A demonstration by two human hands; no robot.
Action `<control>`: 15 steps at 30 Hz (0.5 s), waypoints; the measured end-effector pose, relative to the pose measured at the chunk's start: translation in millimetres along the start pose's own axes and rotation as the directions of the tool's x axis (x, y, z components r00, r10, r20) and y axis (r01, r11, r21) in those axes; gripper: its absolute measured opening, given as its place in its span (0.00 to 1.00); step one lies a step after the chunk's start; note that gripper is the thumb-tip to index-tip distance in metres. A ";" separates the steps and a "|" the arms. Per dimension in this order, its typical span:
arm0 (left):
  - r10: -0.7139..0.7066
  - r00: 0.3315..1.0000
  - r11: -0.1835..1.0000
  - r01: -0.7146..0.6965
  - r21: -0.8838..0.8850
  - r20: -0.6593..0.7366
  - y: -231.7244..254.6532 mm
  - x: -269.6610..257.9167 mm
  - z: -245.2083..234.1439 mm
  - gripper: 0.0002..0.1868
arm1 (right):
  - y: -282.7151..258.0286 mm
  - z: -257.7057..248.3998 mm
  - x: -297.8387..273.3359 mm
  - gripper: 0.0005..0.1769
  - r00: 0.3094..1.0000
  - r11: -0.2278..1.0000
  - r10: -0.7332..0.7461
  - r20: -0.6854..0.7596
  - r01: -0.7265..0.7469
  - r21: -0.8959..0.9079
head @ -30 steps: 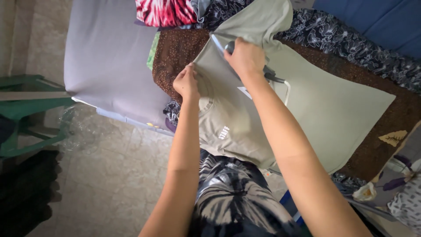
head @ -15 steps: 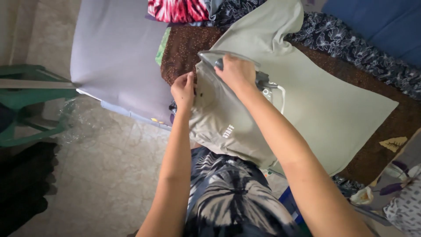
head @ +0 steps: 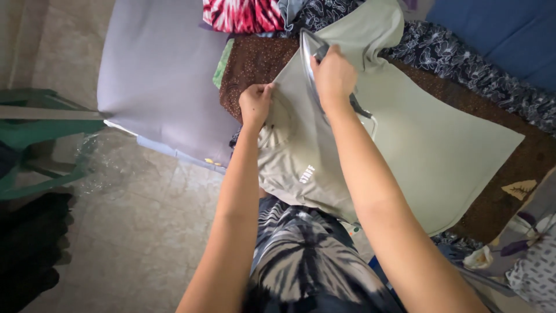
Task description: The person irons a light-colored t-shirt on a patterned ironing board. They smooth the fabric, move the iron across the front and back, and flip the shirt to press both sides.
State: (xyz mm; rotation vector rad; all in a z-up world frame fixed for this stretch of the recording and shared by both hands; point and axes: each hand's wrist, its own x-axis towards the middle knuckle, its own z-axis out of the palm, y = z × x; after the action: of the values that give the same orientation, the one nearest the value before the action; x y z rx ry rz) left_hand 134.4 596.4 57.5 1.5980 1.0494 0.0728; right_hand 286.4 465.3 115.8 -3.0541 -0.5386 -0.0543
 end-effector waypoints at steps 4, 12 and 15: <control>-0.058 0.998 0.997 0.059 -0.044 0.028 7.5 -1.6 -6.3 0.14 | -4.5 3.2 14.9 0.22 0.998 0.999 0.036 0.051 -0.038 0.039; -0.259 0.960 0.844 0.169 -0.510 -0.111 -17.9 5.7 -1.9 0.17 | -61.3 15.7 -16.6 0.17 0.934 0.971 -0.238 0.265 0.238 0.034; -0.334 0.942 0.591 0.226 -0.775 0.019 -30.5 9.5 -13.3 0.22 | -89.2 8.1 -16.0 0.20 0.965 0.981 -0.192 0.179 0.192 0.019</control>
State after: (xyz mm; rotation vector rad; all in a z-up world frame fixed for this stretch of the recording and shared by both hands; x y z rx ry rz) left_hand 115.0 610.6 32.6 0.6275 1.1459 0.3694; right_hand 241.0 544.0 110.0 -3.0116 -0.8437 0.2188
